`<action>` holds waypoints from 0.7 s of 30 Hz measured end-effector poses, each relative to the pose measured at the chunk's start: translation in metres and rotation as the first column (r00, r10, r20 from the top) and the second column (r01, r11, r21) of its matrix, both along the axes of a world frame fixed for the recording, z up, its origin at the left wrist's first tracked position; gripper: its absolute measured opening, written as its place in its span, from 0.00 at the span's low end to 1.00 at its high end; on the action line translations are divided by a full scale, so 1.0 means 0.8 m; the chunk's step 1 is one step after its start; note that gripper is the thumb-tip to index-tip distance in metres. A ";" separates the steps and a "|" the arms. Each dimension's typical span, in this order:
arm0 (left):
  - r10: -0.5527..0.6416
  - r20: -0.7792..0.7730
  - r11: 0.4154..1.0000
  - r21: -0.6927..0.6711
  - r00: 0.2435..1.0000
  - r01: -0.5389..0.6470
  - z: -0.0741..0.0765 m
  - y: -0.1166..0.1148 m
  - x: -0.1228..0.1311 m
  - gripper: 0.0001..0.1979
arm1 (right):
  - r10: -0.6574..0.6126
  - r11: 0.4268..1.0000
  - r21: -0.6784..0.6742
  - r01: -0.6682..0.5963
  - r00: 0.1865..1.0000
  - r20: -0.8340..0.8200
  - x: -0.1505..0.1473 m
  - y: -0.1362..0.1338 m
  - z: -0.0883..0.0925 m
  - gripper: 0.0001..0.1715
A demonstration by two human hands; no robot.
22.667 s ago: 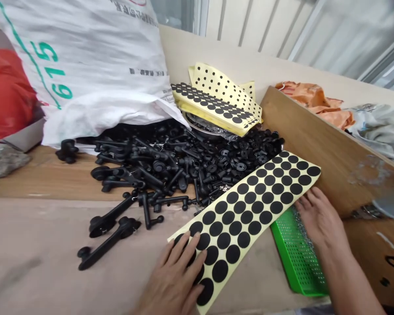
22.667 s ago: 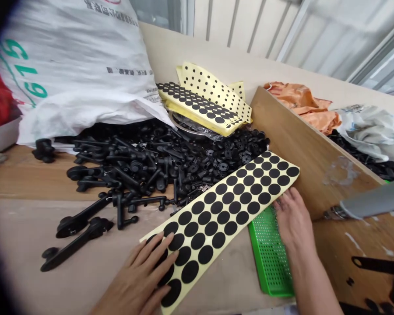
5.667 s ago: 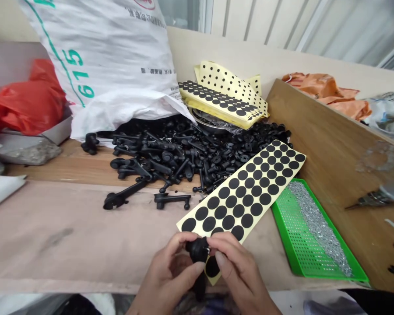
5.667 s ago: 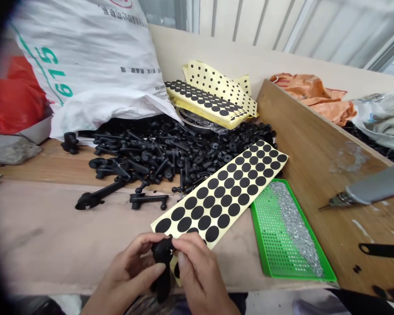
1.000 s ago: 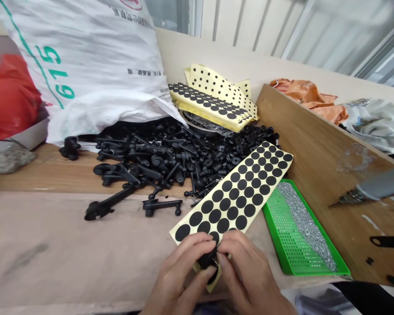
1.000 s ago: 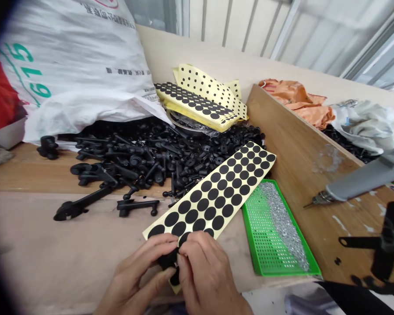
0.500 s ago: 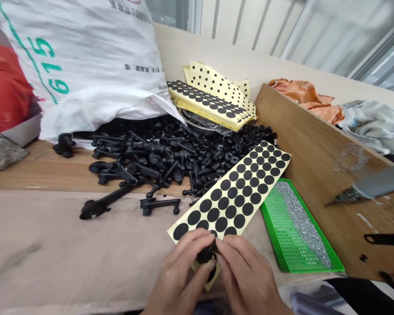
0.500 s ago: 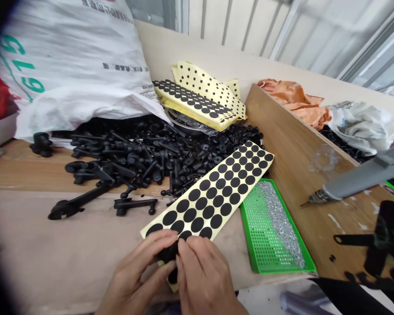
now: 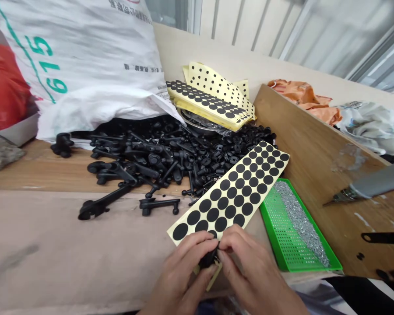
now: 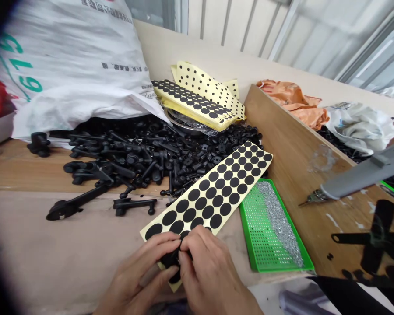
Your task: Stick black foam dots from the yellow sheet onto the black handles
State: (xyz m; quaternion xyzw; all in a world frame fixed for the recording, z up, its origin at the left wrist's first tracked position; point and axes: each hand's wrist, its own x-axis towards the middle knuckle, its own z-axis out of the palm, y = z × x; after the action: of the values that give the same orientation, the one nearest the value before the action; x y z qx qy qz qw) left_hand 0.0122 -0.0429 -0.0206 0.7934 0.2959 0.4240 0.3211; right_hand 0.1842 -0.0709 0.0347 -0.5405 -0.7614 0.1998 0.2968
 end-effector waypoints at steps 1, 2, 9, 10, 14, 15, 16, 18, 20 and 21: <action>-0.010 0.002 1.000 -0.016 1.000 0.010 0.001 0.001 0.000 0.20 | -0.001 1.000 -0.002 0.001 1.000 0.018 0.000 0.001 0.000 0.09; -0.018 0.004 0.999 -0.040 1.000 0.018 0.003 0.001 0.001 0.20 | 0.001 1.000 -0.001 -0.001 1.000 0.028 0.000 0.002 0.000 0.09; -0.062 0.051 0.981 -0.181 0.997 0.071 0.008 0.003 -0.001 0.19 | 0.078 0.996 0.052 -0.076 0.996 -0.042 0.001 0.010 0.002 0.11; -0.068 0.055 0.978 -0.195 0.996 0.077 0.008 0.004 -0.001 0.19 | 0.092 0.994 0.056 -0.089 0.994 -0.052 0.001 0.011 0.003 0.11; -0.064 0.079 0.974 -0.212 0.995 0.080 0.011 0.009 -0.001 0.19 | 0.154 0.985 0.079 -0.151 0.988 -0.031 0.004 0.016 0.003 0.10; -0.058 0.088 0.976 -0.204 0.994 0.075 0.012 0.010 0.000 0.19 | 0.167 0.983 0.083 -0.164 0.986 -0.025 0.005 0.017 0.002 0.10; -0.052 0.093 0.977 -0.199 0.994 0.070 0.013 0.011 0.000 0.19 | 0.177 0.981 0.087 -0.174 0.984 -0.027 0.006 0.018 0.002 0.10; -0.040 0.097 0.978 -0.201 0.994 0.059 0.014 0.012 0.001 0.19 | 0.185 0.981 0.077 -0.180 0.981 -0.055 0.008 0.018 0.002 0.10; -0.038 0.094 0.975 -0.215 0.995 0.057 0.017 0.012 0.002 0.18 | 0.167 0.985 0.057 -0.162 0.982 -0.089 0.009 0.016 0.002 0.10; -0.037 0.091 0.973 -0.225 0.995 0.057 0.018 0.012 0.002 0.17 | 0.157 0.987 0.049 -0.153 0.983 -0.097 0.009 0.015 0.002 0.10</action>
State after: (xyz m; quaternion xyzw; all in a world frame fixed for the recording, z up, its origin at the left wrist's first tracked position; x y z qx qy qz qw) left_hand 0.0142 -0.0330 -0.0063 0.7394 0.3094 0.4134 0.4320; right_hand 0.1915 -0.0590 0.0365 -0.4627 -0.7891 0.2335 0.3297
